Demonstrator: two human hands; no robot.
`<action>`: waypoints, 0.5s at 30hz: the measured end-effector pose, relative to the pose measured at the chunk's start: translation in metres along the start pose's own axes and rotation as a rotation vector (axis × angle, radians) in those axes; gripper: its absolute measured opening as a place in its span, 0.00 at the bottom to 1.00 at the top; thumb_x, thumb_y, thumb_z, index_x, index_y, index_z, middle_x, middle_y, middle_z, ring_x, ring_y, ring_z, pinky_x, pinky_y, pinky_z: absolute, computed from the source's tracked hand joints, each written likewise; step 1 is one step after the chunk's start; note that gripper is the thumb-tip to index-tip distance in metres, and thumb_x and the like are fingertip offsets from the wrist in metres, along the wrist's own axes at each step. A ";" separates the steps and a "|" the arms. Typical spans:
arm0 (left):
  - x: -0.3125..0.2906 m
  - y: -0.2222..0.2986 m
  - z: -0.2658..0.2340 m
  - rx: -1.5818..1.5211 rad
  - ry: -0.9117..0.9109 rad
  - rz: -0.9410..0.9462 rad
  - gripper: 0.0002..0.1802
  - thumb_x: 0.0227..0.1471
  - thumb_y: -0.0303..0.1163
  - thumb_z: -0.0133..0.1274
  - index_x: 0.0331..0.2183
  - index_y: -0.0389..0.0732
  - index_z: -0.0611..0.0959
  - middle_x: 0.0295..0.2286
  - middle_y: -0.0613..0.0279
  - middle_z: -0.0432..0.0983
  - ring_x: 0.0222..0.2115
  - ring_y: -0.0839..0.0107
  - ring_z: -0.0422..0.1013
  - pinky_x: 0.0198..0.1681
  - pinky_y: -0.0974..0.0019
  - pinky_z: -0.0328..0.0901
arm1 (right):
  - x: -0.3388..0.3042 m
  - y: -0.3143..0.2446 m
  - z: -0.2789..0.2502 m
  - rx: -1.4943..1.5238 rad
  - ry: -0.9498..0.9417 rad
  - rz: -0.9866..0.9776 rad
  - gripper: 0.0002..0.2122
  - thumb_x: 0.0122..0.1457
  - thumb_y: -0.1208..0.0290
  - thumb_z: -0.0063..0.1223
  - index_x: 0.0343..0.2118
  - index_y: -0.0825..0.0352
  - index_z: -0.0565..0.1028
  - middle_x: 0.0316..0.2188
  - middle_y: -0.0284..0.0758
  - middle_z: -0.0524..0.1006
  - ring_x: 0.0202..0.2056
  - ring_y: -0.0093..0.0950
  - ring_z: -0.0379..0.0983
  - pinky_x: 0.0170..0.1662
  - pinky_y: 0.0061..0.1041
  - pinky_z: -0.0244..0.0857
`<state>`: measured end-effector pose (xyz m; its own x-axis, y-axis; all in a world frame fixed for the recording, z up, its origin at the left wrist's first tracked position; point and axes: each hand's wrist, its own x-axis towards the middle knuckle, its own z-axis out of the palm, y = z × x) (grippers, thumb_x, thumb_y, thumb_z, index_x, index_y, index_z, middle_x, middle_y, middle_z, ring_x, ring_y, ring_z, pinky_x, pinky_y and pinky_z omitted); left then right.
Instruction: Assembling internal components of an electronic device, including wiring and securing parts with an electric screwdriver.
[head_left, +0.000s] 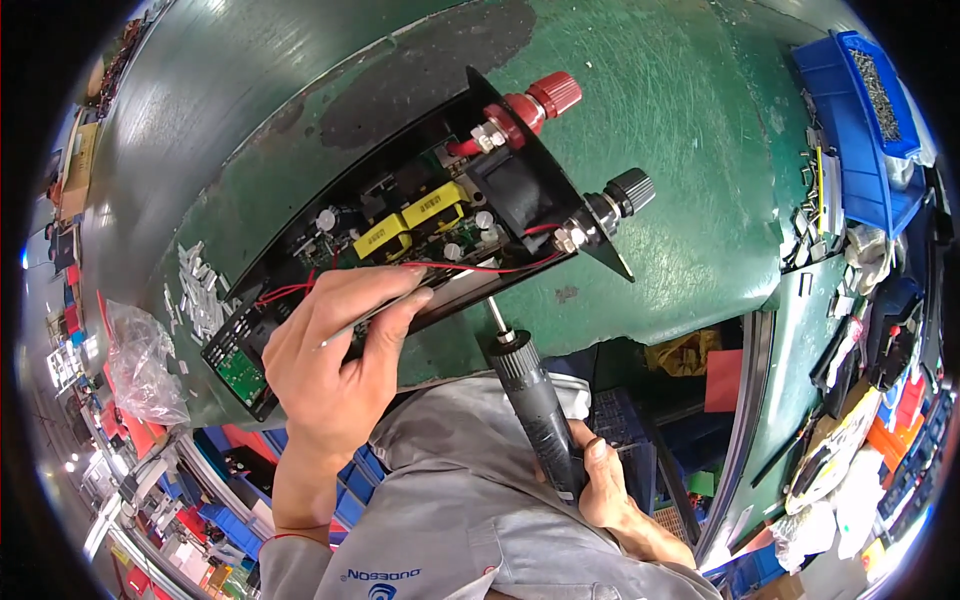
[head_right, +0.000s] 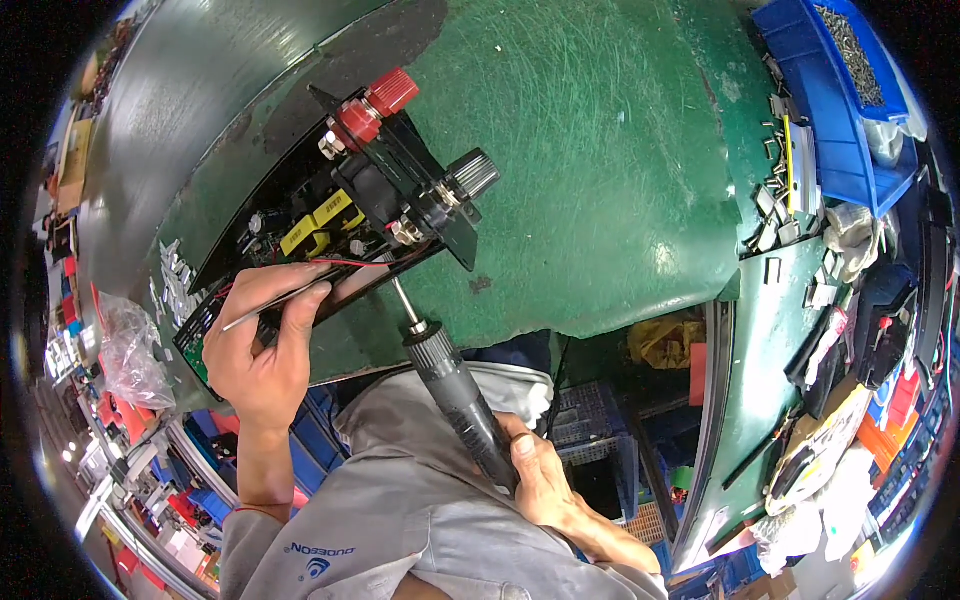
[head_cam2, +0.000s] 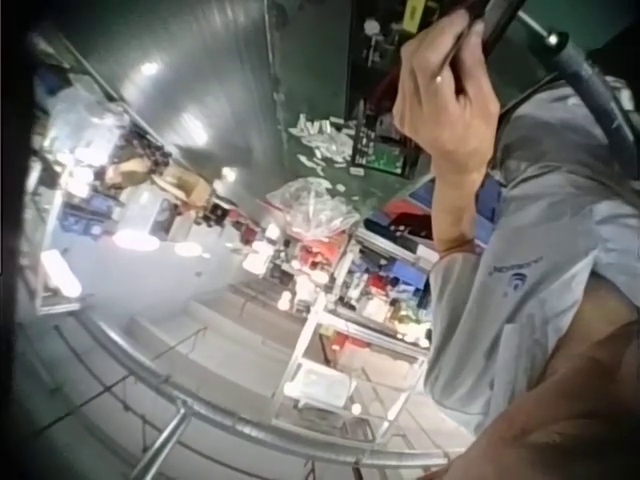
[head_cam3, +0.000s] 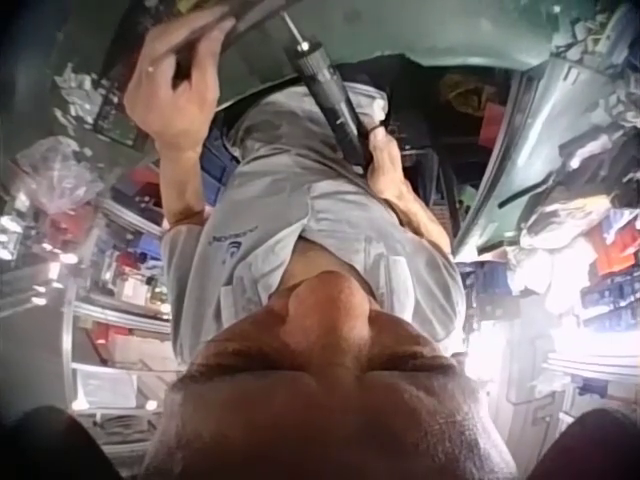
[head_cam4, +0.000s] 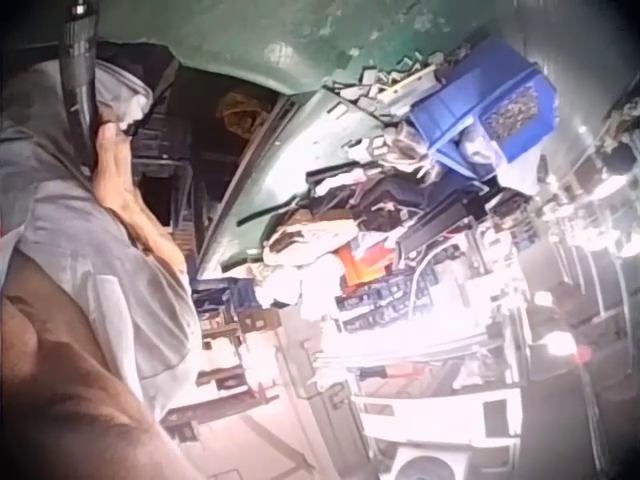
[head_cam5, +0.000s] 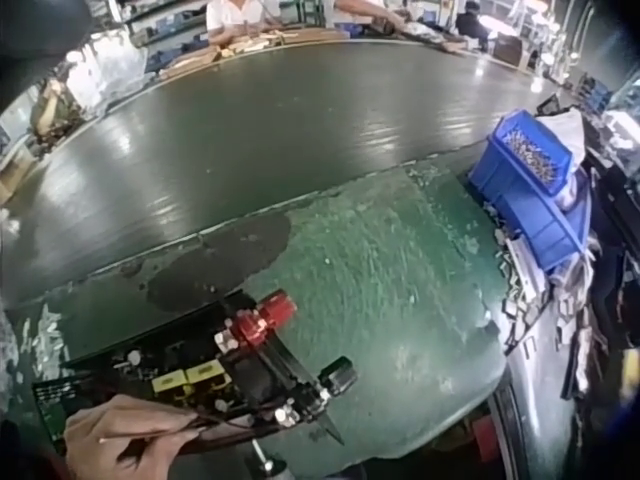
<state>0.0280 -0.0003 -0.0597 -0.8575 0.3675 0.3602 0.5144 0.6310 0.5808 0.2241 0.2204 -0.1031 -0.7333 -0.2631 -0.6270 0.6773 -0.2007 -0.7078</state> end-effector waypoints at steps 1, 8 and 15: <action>0.000 -0.001 0.000 0.001 -0.001 0.001 0.13 0.48 0.19 0.67 0.38 0.35 0.82 0.33 0.57 0.85 0.29 0.62 0.80 0.31 0.67 0.73 | 0.000 0.001 0.001 -0.015 0.006 0.005 0.41 0.69 0.34 0.19 0.51 0.75 0.71 0.30 0.34 0.77 0.32 0.22 0.72 0.39 0.24 0.65; 0.000 0.001 0.001 -0.005 -0.002 -0.007 0.13 0.48 0.19 0.67 0.37 0.35 0.82 0.33 0.57 0.85 0.29 0.62 0.80 0.31 0.66 0.73 | -0.004 -0.002 -0.001 0.030 0.000 0.000 0.40 0.70 0.35 0.20 0.52 0.75 0.71 0.30 0.34 0.77 0.31 0.21 0.72 0.38 0.23 0.64; 0.000 0.000 -0.001 0.021 -0.003 0.008 0.12 0.48 0.19 0.67 0.36 0.33 0.81 0.32 0.57 0.84 0.29 0.61 0.80 0.31 0.66 0.73 | -0.011 0.001 -0.005 -0.031 0.009 0.005 0.38 0.71 0.38 0.24 0.57 0.75 0.69 0.30 0.35 0.78 0.33 0.24 0.72 0.40 0.26 0.65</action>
<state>0.0286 -0.0010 -0.0587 -0.8534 0.3743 0.3627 0.5207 0.6420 0.5627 0.2325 0.2281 -0.0986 -0.7306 -0.2552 -0.6333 0.6787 -0.1697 -0.7146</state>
